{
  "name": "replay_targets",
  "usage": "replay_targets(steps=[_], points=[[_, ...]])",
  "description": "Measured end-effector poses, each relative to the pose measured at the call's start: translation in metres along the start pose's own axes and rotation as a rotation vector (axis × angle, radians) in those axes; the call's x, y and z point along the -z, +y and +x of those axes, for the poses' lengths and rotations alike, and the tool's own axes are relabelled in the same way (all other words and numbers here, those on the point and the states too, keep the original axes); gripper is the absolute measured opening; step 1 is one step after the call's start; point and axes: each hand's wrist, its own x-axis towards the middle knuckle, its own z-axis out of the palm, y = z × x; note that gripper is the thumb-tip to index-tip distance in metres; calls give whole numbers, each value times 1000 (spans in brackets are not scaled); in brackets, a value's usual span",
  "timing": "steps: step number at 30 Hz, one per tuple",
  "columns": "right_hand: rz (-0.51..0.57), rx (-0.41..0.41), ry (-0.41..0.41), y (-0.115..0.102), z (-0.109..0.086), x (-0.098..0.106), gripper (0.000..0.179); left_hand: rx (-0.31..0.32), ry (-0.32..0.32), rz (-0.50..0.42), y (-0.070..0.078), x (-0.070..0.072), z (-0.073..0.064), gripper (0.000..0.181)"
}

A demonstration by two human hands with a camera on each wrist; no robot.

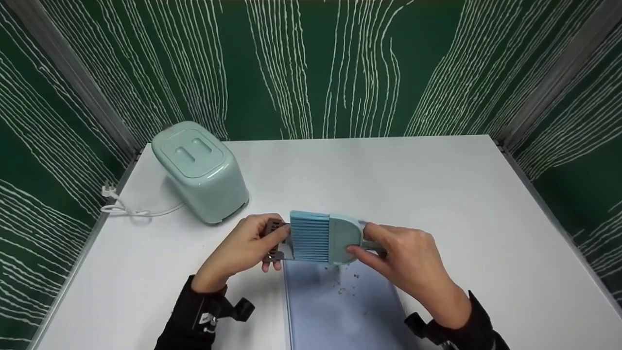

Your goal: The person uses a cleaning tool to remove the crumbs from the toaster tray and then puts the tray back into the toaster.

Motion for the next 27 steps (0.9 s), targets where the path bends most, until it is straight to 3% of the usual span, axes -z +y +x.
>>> replay_targets(steps=[13, 27], points=[[-165, 59, -22, 7, -1, 8, 47, -4, 21, 34, 1, 1, -2, 31], [-220, 65, -24, 16, -3, 14, 53, 18, 42, 36, 4, 2, -3, 33]])
